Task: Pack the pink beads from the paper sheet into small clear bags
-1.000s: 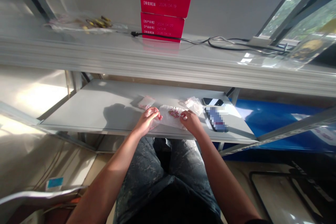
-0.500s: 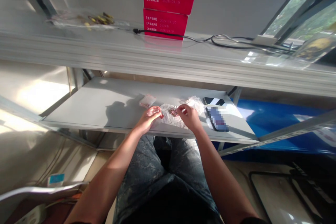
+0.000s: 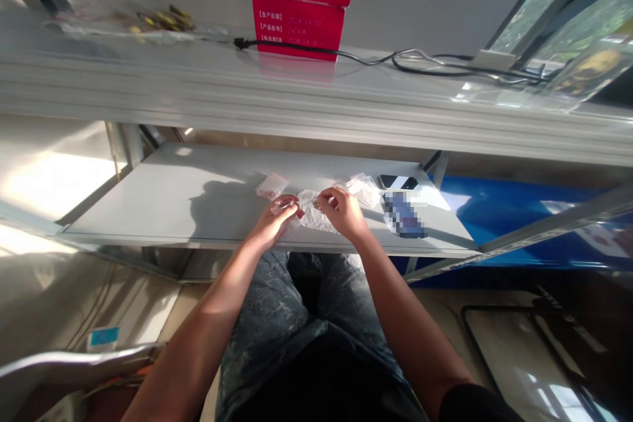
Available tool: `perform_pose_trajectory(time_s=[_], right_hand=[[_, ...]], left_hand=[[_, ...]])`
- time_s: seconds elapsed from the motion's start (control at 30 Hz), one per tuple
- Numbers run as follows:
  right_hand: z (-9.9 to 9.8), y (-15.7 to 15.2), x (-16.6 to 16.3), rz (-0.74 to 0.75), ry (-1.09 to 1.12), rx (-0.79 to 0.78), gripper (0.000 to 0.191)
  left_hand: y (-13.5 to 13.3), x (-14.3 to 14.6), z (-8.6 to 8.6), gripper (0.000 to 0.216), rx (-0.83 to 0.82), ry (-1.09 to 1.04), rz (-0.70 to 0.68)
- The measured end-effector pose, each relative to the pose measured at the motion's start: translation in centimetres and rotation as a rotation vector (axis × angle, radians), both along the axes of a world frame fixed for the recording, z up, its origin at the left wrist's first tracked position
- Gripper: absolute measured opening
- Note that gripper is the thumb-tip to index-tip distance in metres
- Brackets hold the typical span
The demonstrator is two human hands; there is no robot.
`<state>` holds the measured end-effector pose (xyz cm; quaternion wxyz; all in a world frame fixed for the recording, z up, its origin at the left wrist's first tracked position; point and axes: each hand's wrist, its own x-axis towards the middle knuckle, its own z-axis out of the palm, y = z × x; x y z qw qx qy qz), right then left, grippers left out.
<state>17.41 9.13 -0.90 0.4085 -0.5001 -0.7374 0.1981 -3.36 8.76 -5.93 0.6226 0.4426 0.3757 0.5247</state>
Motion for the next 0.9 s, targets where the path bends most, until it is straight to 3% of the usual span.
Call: perform_pose_trajectory(time_s=[0.17,0.33,0.53,0.9], right_hand=[[-2.7,0.4,4.2,-0.147,-0.124,-0.041,0.018],[-4.4,0.4,5.3,-0.120,-0.277,-0.103,0.023],[-4.8,0.0,4.8,-0.139,-0.402,-0.114,0.022],[-5.2,0.0,5.2,-0.128,-0.380,-0.131,0.013]], left_hand=[[0.1,0.1,0.2,0.033,0.061,-0.004,0.010],[0.2,0.1,0.3,0.036,0.026,-0.026,0.001],[0.0,0.0,0.3,0.038,0.008,-0.052,-0.007],[0.2,0.1,0.1,0.044,-0.033,-0.045,0.002]])
